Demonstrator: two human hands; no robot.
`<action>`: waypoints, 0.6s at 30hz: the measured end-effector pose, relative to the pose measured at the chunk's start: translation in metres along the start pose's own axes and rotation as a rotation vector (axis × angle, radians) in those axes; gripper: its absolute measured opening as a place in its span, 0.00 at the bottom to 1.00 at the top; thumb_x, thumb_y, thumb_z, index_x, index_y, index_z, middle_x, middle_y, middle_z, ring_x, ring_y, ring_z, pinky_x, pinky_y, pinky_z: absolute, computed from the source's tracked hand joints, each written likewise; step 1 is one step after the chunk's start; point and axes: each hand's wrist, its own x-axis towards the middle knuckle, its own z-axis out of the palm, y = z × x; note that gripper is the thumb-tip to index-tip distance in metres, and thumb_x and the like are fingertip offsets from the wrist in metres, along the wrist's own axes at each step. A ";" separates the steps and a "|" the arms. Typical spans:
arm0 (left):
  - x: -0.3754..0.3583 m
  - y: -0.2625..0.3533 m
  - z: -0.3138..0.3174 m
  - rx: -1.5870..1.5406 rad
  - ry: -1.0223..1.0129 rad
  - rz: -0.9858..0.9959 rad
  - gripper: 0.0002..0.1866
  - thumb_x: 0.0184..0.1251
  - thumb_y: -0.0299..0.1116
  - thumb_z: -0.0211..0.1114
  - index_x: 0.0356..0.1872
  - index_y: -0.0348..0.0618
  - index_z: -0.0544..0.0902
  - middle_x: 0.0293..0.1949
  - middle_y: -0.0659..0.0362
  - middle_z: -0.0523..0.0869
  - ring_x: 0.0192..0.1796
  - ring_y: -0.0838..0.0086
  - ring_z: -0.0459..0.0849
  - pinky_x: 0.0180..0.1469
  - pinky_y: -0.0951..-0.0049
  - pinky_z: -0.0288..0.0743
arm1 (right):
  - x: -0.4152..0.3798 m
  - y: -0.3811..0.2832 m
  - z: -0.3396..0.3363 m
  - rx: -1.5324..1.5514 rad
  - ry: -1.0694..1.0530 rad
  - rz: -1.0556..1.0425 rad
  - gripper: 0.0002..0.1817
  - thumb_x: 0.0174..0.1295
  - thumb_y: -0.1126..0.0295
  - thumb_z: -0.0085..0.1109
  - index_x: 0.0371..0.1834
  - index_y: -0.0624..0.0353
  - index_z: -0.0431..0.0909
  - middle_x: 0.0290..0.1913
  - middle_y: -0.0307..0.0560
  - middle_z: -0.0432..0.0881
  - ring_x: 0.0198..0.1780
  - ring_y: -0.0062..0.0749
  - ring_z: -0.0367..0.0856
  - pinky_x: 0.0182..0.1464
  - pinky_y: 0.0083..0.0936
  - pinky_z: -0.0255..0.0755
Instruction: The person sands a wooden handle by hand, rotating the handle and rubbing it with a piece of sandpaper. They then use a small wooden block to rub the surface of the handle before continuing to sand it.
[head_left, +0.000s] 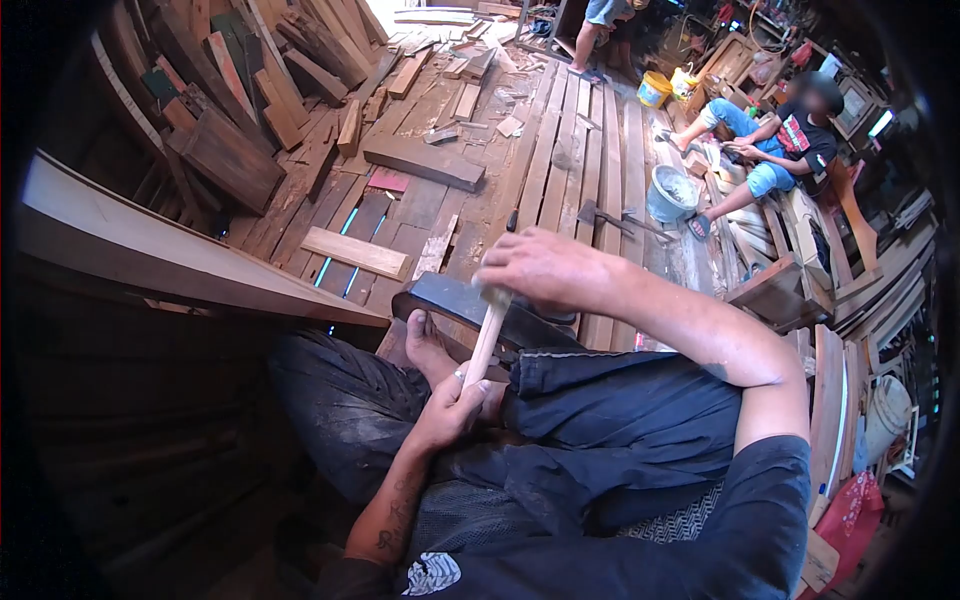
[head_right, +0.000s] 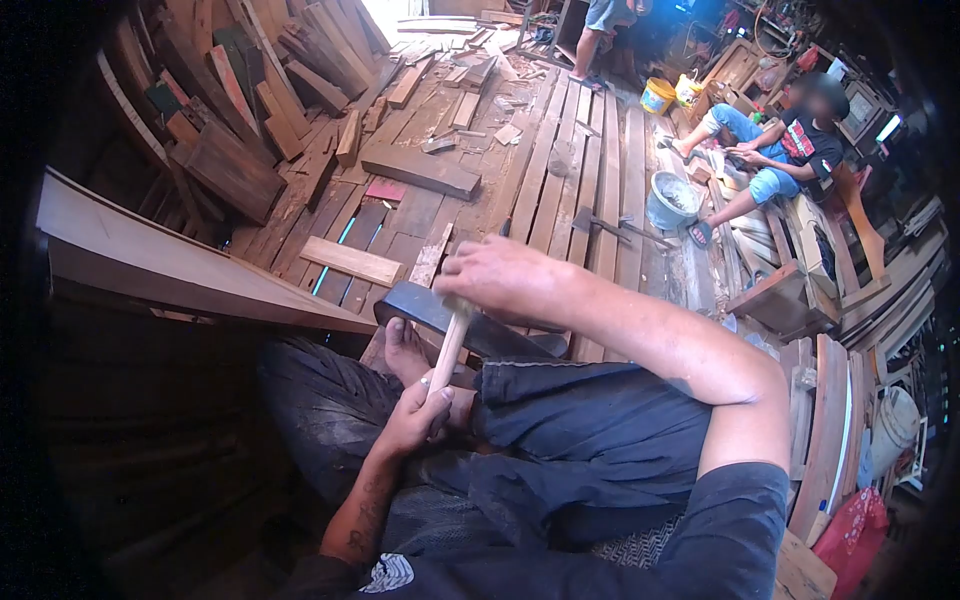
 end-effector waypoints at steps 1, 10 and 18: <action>0.000 -0.001 -0.001 0.007 0.003 0.006 0.17 0.84 0.37 0.57 0.64 0.39 0.75 0.30 0.72 0.76 0.27 0.89 0.71 0.27 0.83 0.64 | -0.001 0.001 0.001 -0.021 0.049 0.000 0.22 0.59 0.76 0.62 0.59 0.52 0.78 0.54 0.44 0.82 0.62 0.42 0.79 0.64 0.39 0.74; 0.001 -0.001 0.002 0.025 0.012 0.026 0.19 0.84 0.37 0.57 0.66 0.37 0.75 0.30 0.71 0.76 0.26 0.88 0.72 0.28 0.83 0.64 | 0.002 -0.014 0.012 0.113 0.065 -0.136 0.18 0.60 0.75 0.61 0.54 0.55 0.79 0.49 0.47 0.82 0.59 0.44 0.80 0.62 0.39 0.75; 0.001 0.000 0.004 0.046 0.030 0.021 0.19 0.83 0.37 0.58 0.67 0.38 0.75 0.28 0.71 0.76 0.24 0.88 0.72 0.25 0.83 0.63 | -0.001 -0.014 0.003 0.020 0.050 -0.006 0.22 0.59 0.74 0.63 0.59 0.52 0.79 0.52 0.43 0.81 0.62 0.41 0.79 0.59 0.41 0.76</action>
